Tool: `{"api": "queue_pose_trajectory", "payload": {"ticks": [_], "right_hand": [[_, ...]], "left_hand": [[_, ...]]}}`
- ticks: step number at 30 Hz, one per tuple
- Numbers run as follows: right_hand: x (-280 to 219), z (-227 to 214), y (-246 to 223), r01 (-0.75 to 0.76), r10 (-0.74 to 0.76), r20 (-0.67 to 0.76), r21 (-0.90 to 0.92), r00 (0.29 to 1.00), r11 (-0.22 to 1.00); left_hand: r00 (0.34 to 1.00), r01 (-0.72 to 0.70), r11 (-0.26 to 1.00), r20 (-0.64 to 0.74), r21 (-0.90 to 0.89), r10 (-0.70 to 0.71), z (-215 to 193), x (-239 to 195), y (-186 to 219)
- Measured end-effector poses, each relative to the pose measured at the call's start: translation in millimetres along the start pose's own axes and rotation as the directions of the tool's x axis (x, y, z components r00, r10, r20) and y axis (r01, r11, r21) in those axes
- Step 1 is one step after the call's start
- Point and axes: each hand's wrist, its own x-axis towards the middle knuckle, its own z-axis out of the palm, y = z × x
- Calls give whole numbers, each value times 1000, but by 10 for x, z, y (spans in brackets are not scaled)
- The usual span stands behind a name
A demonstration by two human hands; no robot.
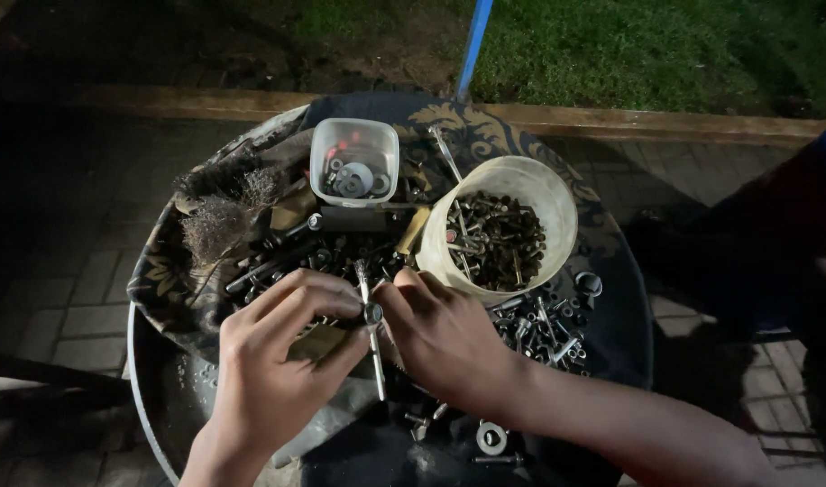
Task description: The person cleans a metal part using a white stick and a cloth on a table covered with various metal hardware. They then pick up a bolt and a nut, screw them together, and place the assembled piece into a white container.
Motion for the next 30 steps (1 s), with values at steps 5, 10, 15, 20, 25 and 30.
{"api": "queue_pose_trajectory", "payload": {"ticks": [5,10,15,20,25,30], "right_hand": [[31,-122,26,5,9,-43,335,999,942],[85,-503,26,10,40,-64,628,997,778],[53,-581,55,-169,213,121,960,970,223],[64,-601,111,-223,256,169,954,952,198],[18,-500,203,-336,328,269,927,906,168],[67,-608,157,-241,232,220,969,947,62]], "left_hand": [[1000,-12,1000,-11,-7,12,6,-7,-22],[999,-30,1000,-12,3,30,12,-12,-27],[1000,-7,998,-29,-61,5,-13,9,27],[998,-2,999,-59,-37,0,9,-21,-12],[995,97,993,10,-63,-97,4,-49,-2],[995,-90,985,-60,-149,82,82,-54,-75]]}}
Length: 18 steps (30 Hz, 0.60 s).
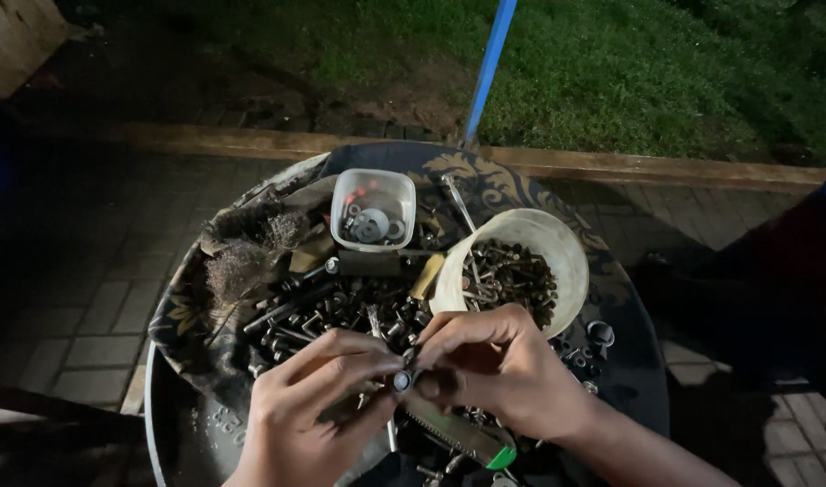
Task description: The person cleans a metal part using a white stick and a cloth on a table covered with various metal hardware. They then pick up a bolt and a nut, screw them together, and place the assembled piece into a white container.
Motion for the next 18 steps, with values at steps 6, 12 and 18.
{"api": "queue_pose_trajectory", "payload": {"ticks": [6,12,18], "right_hand": [[-18,45,-66,-24,22,-30,-75,999,997],[-26,66,1,-110,105,-95,-41,990,993],[-49,148,50,-131,123,-159,-47,980,990]], "left_hand": [[989,142,988,19,63,-144,-15,7,92],[988,149,987,29,59,-150,23,-1,95],[992,122,968,-59,220,-112,87,-85,27]]}}
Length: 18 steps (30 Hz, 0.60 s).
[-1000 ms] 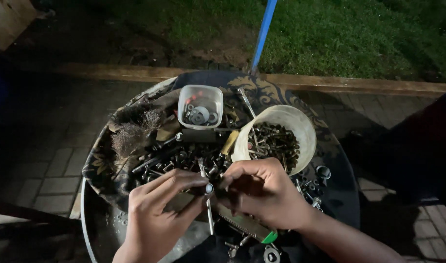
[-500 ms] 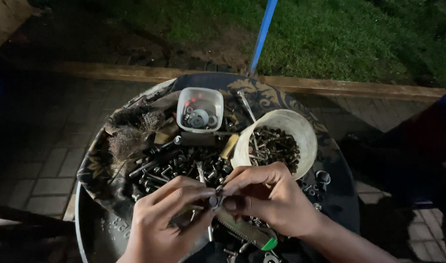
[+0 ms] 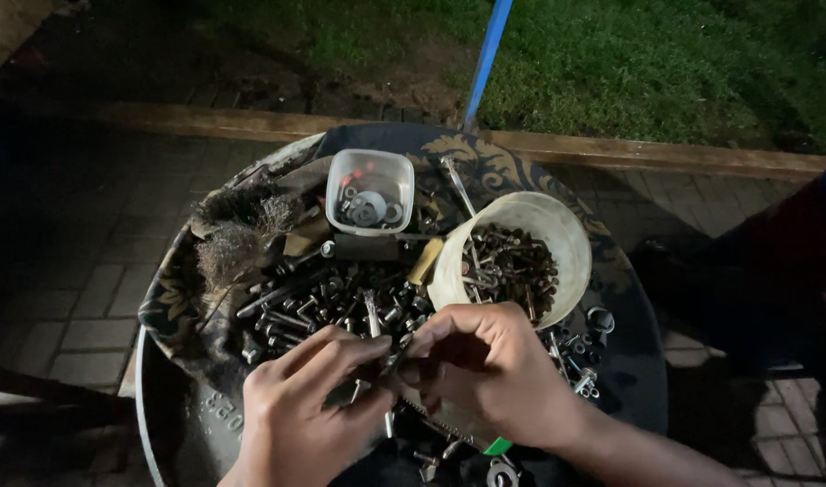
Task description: The person cleans a metal part using a white stick and a cloth on a table covered with various metal hardware. They then pick up a bolt and a nut, screw them together, and place the assembled piece into a white container.
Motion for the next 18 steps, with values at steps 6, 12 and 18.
{"api": "queue_pose_trajectory", "payload": {"ticks": [6,12,18], "right_hand": [[-39,-34,-55,270,-288,-15,-310,957,912],[6,-78,-122,295,-279,98,-248,955,923],[15,-131,-142,237,-226,97,-121,969,964]], "left_hand": [[980,-154,986,118,-64,161,-40,48,-16],[976,-148,975,133,-168,171,-96,101,75],[1000,-24,999,5,-22,24,-89,86,180]]}}
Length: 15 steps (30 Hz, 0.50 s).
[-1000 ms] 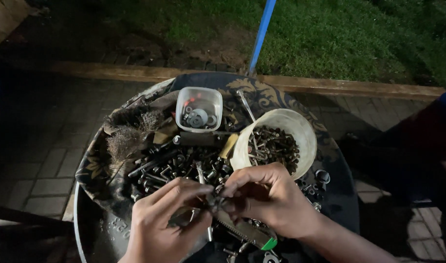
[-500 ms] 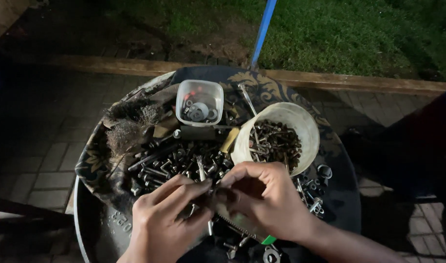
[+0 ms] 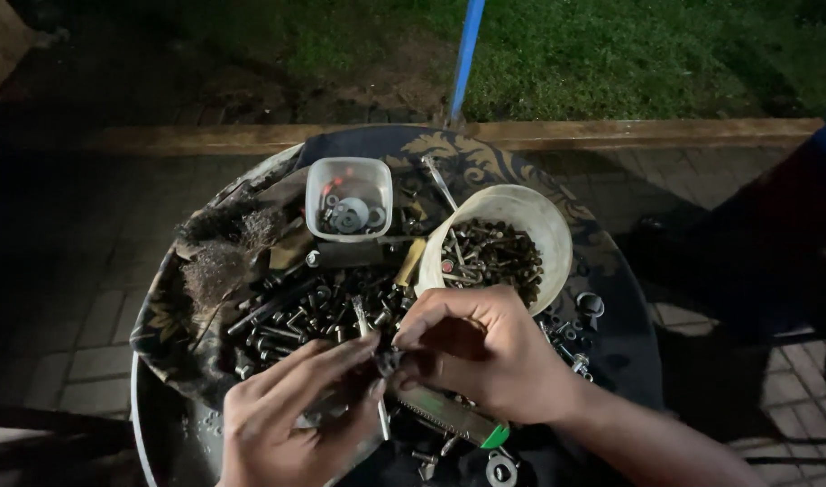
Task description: The person cleans a metal part using a white stick and a cloth on a table covered with various metal hardware. They then pick up a bolt and a nut, screw them together, and place the assembled piece into a white container.
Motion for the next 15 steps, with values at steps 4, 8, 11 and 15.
{"api": "queue_pose_trajectory", "payload": {"ticks": [4,8,11,15], "right_hand": [[-33,-51,54,19,-19,-25,-28,1000,999],[-59,-11,90,88,-88,-20,-23,996,996],[-55,21,64,85,-91,-43,-129,995,988],[-94,84,108,46,-61,-101,-146,993,988]], "left_hand": [[1000,11,997,-2,-72,-11,-50,84,36],[992,-117,990,34,-82,120,-67,26,-78],[990,-116,989,68,-94,123,-59,-1,-100],[970,-174,983,162,-53,180,-56,-65,-210]]}}
